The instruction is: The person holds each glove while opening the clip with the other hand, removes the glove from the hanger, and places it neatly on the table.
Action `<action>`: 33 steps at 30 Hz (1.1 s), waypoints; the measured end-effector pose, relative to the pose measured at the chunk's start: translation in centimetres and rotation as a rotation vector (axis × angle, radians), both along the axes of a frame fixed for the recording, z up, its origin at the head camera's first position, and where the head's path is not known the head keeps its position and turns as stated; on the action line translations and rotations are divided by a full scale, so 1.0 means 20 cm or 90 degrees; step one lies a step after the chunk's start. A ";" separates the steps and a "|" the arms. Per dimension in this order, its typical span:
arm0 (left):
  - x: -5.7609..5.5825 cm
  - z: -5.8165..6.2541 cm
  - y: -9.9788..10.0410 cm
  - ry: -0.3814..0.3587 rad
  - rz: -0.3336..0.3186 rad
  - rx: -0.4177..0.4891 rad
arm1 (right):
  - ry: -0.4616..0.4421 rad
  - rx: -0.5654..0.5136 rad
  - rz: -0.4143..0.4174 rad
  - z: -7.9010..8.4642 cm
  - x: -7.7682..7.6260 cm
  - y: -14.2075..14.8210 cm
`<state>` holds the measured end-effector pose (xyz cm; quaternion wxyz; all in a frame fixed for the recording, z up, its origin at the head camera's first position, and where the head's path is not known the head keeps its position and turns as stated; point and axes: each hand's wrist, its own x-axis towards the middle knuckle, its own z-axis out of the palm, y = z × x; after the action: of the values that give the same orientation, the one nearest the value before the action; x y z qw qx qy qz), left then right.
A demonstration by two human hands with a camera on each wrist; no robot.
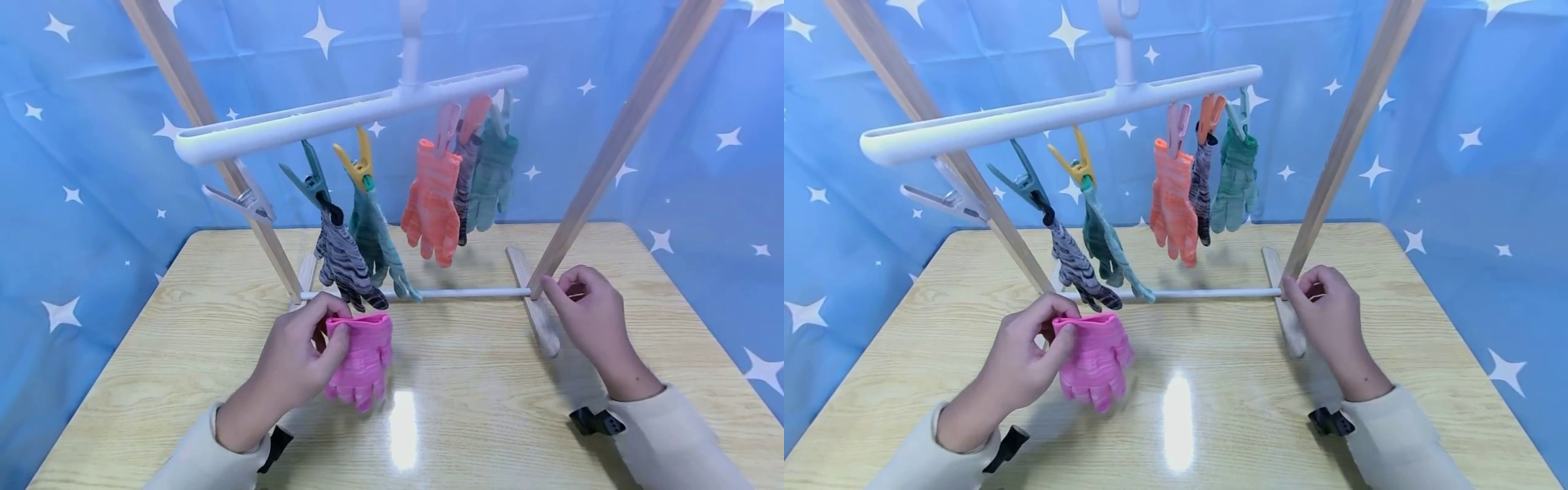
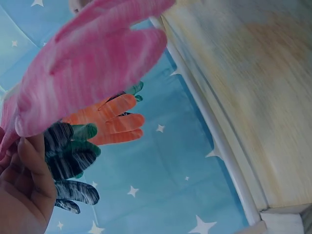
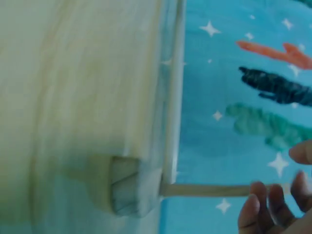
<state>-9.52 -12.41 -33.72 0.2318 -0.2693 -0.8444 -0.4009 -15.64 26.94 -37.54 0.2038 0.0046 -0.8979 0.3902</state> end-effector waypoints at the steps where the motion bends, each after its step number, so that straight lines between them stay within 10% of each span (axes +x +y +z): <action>1: 0.00 0.00 -0.01 -0.012 0.000 0.003 | -0.019 -0.004 -0.008 -0.01 -0.01 0.01; 12: 0.02 0.00 -0.04 -0.065 -0.017 0.020 | -0.222 -0.039 0.099 -0.05 -0.17 0.10; 33: -0.05 -0.05 -0.09 -0.246 -0.005 0.014 | -0.272 0.054 0.166 -0.09 -0.27 0.10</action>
<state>-10.48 -14.19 -34.78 0.0668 -0.1883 -0.8676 -0.4553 -20.96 28.86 -39.33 -0.0430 0.0468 -0.9280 0.3670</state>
